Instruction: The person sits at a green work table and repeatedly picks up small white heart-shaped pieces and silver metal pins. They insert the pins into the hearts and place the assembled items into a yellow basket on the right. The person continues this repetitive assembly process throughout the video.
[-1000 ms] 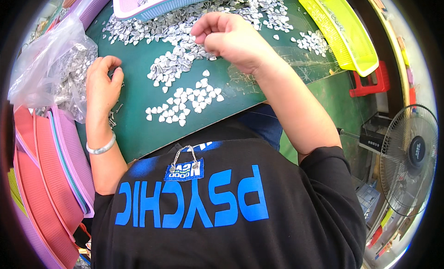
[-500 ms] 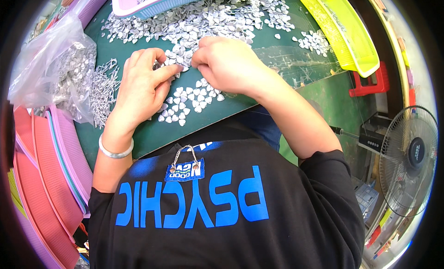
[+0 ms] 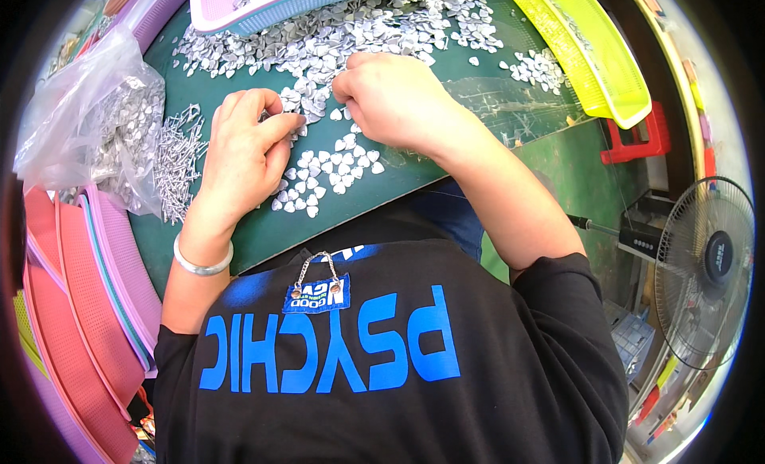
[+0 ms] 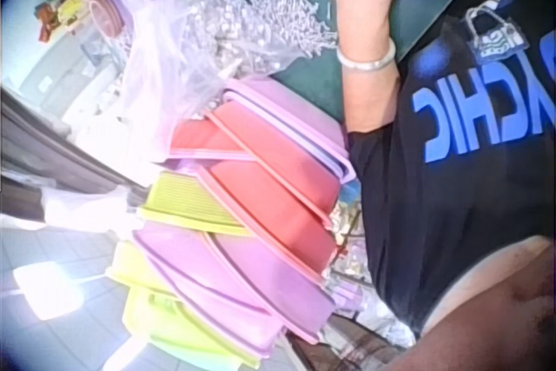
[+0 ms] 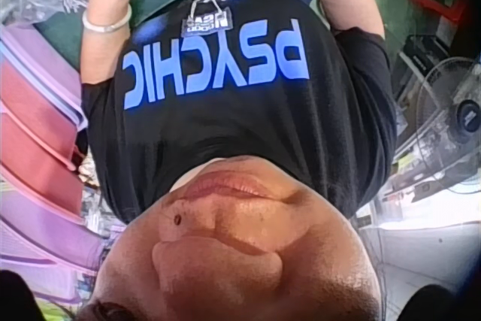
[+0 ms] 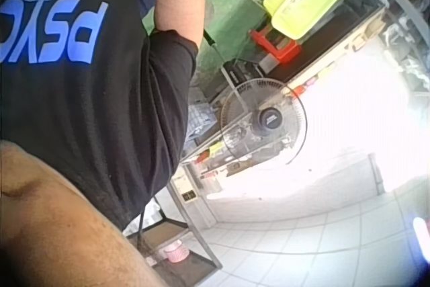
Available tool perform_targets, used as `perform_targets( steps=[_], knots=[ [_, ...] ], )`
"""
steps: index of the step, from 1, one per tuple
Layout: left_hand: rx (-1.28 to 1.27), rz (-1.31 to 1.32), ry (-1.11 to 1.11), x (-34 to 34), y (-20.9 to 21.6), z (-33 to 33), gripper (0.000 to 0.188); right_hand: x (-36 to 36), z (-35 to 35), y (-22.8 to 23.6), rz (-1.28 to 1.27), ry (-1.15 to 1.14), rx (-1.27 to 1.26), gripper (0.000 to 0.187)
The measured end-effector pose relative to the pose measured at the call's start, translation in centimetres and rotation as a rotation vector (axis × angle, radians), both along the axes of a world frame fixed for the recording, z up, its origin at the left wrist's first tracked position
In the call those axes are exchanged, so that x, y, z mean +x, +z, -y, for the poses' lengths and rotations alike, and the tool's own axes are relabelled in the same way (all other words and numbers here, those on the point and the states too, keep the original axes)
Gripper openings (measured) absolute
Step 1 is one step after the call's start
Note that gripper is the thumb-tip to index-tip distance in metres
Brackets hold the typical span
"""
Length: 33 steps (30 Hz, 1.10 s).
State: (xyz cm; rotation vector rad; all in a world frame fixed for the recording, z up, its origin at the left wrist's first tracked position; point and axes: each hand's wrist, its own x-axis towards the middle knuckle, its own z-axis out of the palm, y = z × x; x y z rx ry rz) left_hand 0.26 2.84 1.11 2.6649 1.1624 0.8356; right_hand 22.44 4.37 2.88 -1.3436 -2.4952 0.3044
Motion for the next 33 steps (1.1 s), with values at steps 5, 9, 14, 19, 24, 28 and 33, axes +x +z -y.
perform_targets(
  steps=[5, 9, 14, 19, 24, 28, 33],
  knots=[
    [0.008, 0.054, -0.025, 0.5, 0.1, 0.1, 0.021, -0.3, -0.2, 0.3, 0.070, 0.051, 0.028, 0.009],
    [-0.012, 0.074, -0.045, 0.9, 0.1, 0.3, 0.021, -0.2, -0.3, -0.1, 0.056, 0.051, 0.043, 0.009],
    [-0.022, 0.080, -0.052, 1.3, 0.0, 0.2, 0.020, 0.8, -1.1, 1.1, -0.196, 0.049, -0.017, 0.008],
    [-0.001, 0.088, -0.037, 1.6, 0.0, 0.2, 0.020, 1.0, -2.7, 4.1, -0.492, -0.029, -0.177, 0.014],
    [-0.052, 0.075, -0.027, 1.4, 0.2, 0.3, 0.020, 1.0, -2.8, 5.4, -0.591, -0.108, -0.368, 0.011],
    [-0.123, 0.284, -0.040, 1.5, 0.0, 0.0, 0.017, -0.4, -3.1, 6.5, -0.504, -0.004, -0.309, 0.013],
    [-0.853, 1.012, -0.042, -0.3, 1.4, -0.6, 0.022, -4.3, -3.3, 4.5, -0.406, 0.219, -0.136, 0.013]
  ],
)
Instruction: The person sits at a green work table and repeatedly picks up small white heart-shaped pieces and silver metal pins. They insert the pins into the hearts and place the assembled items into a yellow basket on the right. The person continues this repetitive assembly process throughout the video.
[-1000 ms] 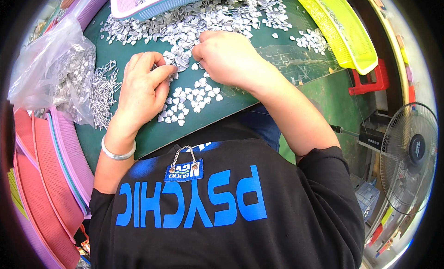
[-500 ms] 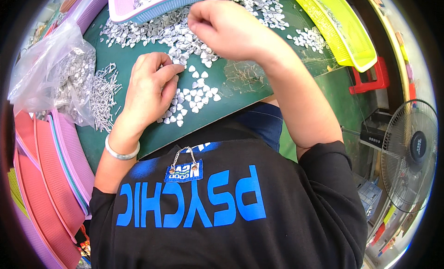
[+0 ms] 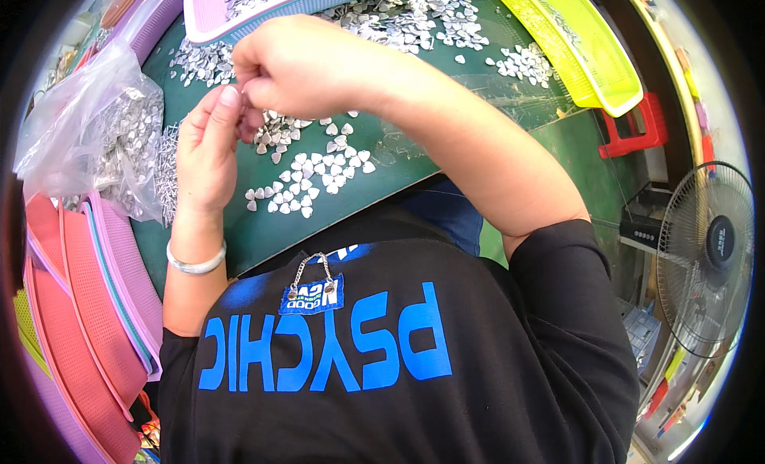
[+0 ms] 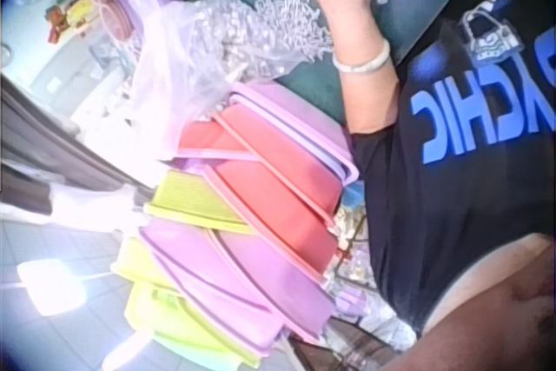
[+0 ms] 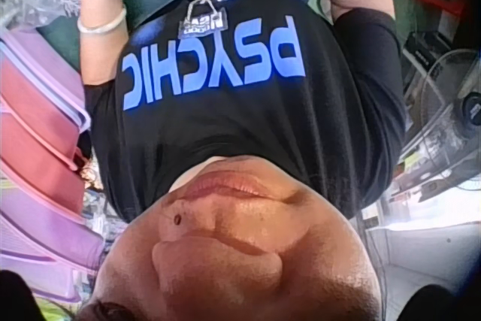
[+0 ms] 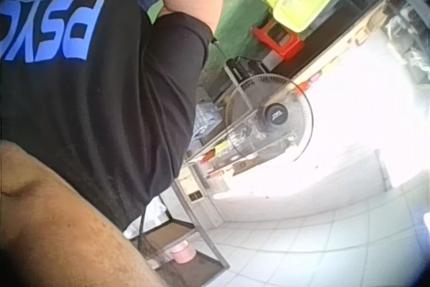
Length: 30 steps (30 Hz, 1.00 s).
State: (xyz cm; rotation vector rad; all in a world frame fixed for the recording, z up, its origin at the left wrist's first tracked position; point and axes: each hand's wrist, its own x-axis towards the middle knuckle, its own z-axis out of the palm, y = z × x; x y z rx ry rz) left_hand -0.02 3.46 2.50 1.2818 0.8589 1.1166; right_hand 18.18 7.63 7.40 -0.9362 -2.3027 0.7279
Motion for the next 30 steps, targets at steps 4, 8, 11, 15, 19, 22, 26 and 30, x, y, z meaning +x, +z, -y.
perform_targets(
  steps=[4, 8, 11, 15, 19, 22, 26, 30],
  knots=[
    [-0.071, -0.041, 0.023, -1.3, 0.2, 0.3, 0.020, -0.1, 0.9, 0.0, -0.069, 0.036, -0.106, 0.013],
    [0.119, -0.337, 0.225, -3.9, -0.2, 0.4, 0.016, 1.9, 1.0, -1.3, 0.142, -0.072, -0.070, 0.011],
    [0.223, -0.793, 0.410, -7.1, -0.1, 0.7, 0.015, 3.7, 2.2, -3.0, 0.388, -0.126, 0.024, 0.009],
    [0.281, -1.156, 0.517, -10.4, -1.0, 1.5, 0.011, 3.8, 3.3, -4.3, 0.400, -0.111, -0.021, 0.007],
    [0.400, -1.301, 0.566, -10.9, -1.7, 1.7, 0.017, 3.6, 3.5, -4.5, 0.293, -0.113, 0.039, 0.008],
    [0.471, -1.201, 0.558, -9.5, -1.1, 2.0, 0.019, 4.1, 3.7, -4.4, 0.261, -0.051, 0.076, 0.007],
    [0.482, -1.029, 0.411, -7.8, -0.8, 2.7, 0.017, 5.3, 3.6, -4.0, 0.184, 0.048, 0.017, 0.008],
    [0.502, -0.960, 0.255, -6.0, -0.6, 3.3, 0.015, 4.9, 3.1, -4.5, 0.263, -0.089, 0.231, 0.008]
  ],
)
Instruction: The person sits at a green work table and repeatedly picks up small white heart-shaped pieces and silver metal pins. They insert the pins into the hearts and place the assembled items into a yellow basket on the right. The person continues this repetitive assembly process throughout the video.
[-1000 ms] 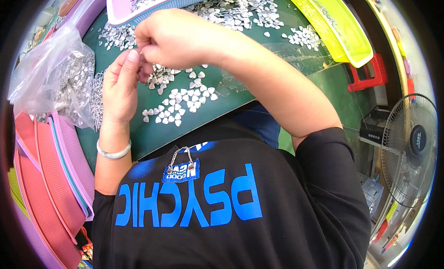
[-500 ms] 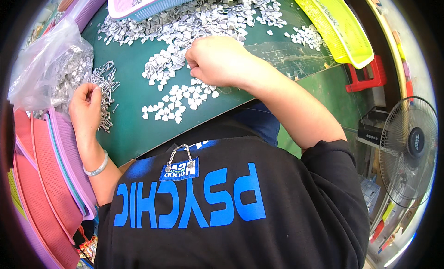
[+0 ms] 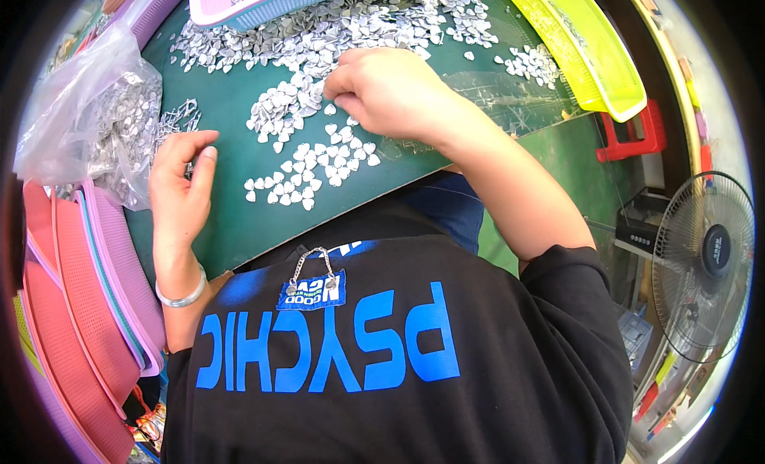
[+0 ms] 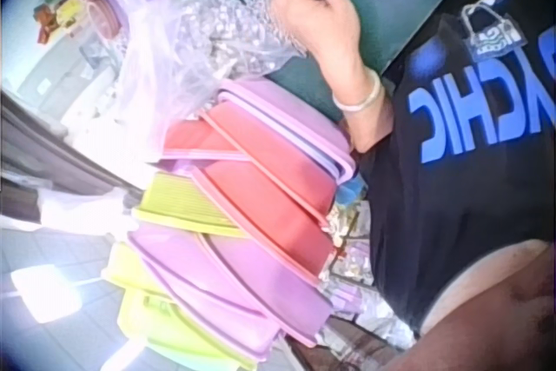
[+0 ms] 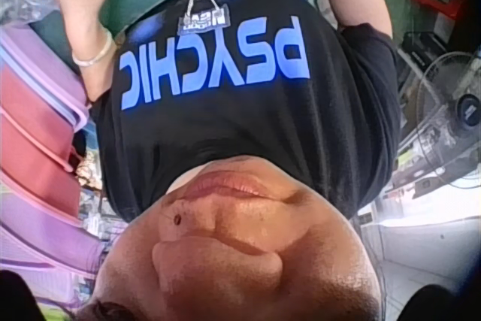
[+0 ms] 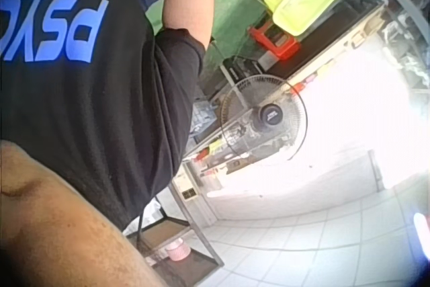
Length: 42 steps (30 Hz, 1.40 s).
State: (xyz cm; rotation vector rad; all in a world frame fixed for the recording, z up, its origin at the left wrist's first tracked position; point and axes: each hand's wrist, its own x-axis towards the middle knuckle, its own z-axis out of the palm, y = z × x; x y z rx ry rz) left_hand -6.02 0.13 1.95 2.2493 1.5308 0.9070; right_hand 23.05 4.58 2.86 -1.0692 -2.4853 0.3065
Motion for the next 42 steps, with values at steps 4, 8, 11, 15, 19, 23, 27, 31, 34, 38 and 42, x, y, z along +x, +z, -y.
perform_targets(
  steps=[4, 8, 11, 15, 19, 23, 27, 31, 34, 38, 42],
  knots=[
    [-0.013, 0.004, -0.113, 1.1, -0.3, 0.3, 0.018, -0.4, 0.3, 0.1, 0.141, -0.004, -0.116, 0.013],
    [-0.032, -0.077, -0.209, 2.3, 0.1, 0.3, 0.027, -0.8, 0.3, 0.9, 0.122, 0.031, -0.158, 0.013],
    [-0.012, -0.076, -0.309, 3.4, 0.2, 0.4, 0.034, -1.9, 0.3, -0.2, 0.061, 0.017, -0.103, 0.012],
    [-0.008, -0.188, -0.306, 4.1, 0.0, 0.2, 0.036, -2.3, 0.6, -0.5, 0.122, -0.002, -0.130, 0.012],
    [0.056, -0.230, -0.282, 4.1, 0.0, 0.2, 0.033, -2.1, 0.7, -0.3, 0.145, -0.016, -0.167, 0.012],
    [0.111, -0.157, -0.246, 4.5, 0.0, -0.3, 0.021, -1.4, 0.6, -0.4, 0.028, 0.020, -0.267, 0.011],
    [0.147, -0.060, -0.214, 6.5, -0.3, -1.7, 0.012, -1.6, 0.5, 0.2, 0.052, -0.131, -0.317, 0.015],
    [0.149, -0.153, -0.226, 7.9, -0.5, -2.5, 0.013, -1.0, 0.0, 0.0, 0.001, -0.195, -0.222, 0.014],
    [0.150, -0.180, -0.209, 8.5, -0.7, -2.8, 0.011, -0.8, -0.3, -0.1, 0.026, -0.198, -0.177, 0.013],
    [0.149, -0.166, -0.202, 8.7, -1.1, -3.0, 0.009, -0.9, -0.4, -0.9, 0.086, -0.115, -0.123, 0.012],
    [0.151, -0.131, -0.202, 8.7, -1.1, -3.1, 0.007, -0.9, -0.3, -1.0, 0.101, -0.112, -0.104, 0.012]
  ],
)
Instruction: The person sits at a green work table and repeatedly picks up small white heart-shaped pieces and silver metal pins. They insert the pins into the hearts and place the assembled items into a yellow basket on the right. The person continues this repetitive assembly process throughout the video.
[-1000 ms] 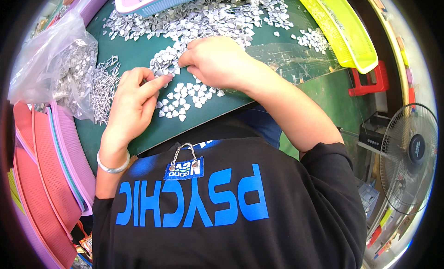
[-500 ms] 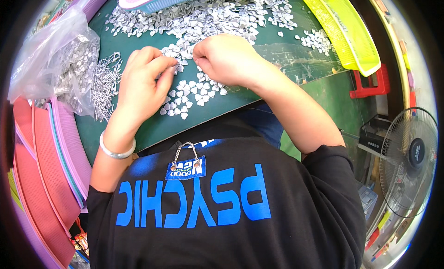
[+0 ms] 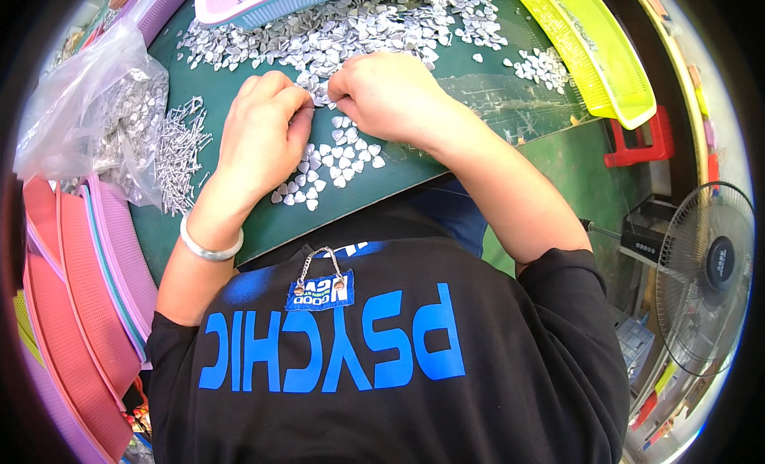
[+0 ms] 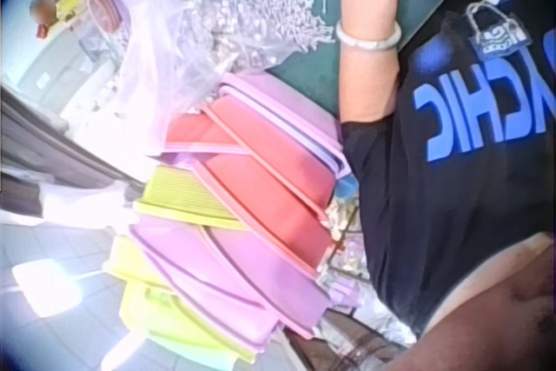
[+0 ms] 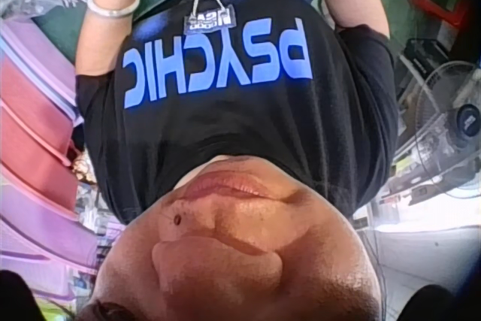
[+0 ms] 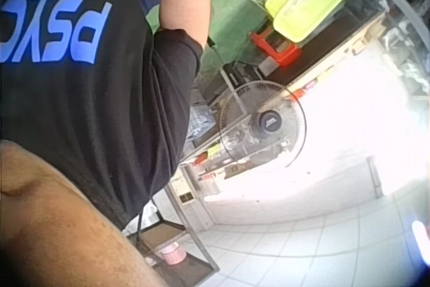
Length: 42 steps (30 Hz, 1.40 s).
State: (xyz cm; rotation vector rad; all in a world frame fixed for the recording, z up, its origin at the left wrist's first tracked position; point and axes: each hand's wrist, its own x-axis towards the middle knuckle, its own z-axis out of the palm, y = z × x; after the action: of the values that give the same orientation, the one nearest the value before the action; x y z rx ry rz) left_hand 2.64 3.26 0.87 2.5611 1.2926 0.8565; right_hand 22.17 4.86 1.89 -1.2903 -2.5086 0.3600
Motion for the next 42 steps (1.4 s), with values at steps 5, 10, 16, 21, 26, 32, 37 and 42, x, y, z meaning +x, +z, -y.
perform_targets(
  steps=[5, 10, 16, 21, 26, 32, 37, 42],
  knots=[
    [-0.107, 0.044, -0.050, 0.0, 0.1, 0.5, 0.006, 0.3, 0.0, 1.0, 0.063, 0.040, -0.080, 0.011],
    [-0.088, 0.028, -0.019, -0.1, 0.1, 0.7, 0.008, 0.6, 0.5, 0.9, -0.013, 0.057, -0.039, 0.011],
    [-0.060, 0.035, -0.037, -0.3, 0.0, 0.8, 0.009, 0.9, 0.4, 1.1, -0.030, 0.089, -0.068, 0.012],
    [-0.100, 0.055, -0.076, -0.5, 0.0, 0.8, 0.010, 0.0, -0.4, 1.1, -0.008, 0.041, -0.026, 0.011],
    [-0.127, 0.097, -0.136, -0.9, 0.0, 0.8, 0.015, -0.8, -0.5, 0.5, 0.024, 0.036, 0.015, 0.010],
    [-0.125, 0.125, -0.066, -1.3, 0.2, 0.5, 0.016, -0.2, -0.4, 1.4, 0.059, 0.043, -0.002, 0.015],
    [-0.116, 0.117, -0.025, -1.5, 0.1, 0.3, 0.017, 0.0, -0.6, 1.1, 0.066, 0.025, 0.012, 0.015],
    [-0.102, 0.094, -0.041, -1.6, 0.2, 0.4, 0.018, 0.1, -0.9, 1.2, -0.005, 0.017, 0.006, 0.015]
  ],
)
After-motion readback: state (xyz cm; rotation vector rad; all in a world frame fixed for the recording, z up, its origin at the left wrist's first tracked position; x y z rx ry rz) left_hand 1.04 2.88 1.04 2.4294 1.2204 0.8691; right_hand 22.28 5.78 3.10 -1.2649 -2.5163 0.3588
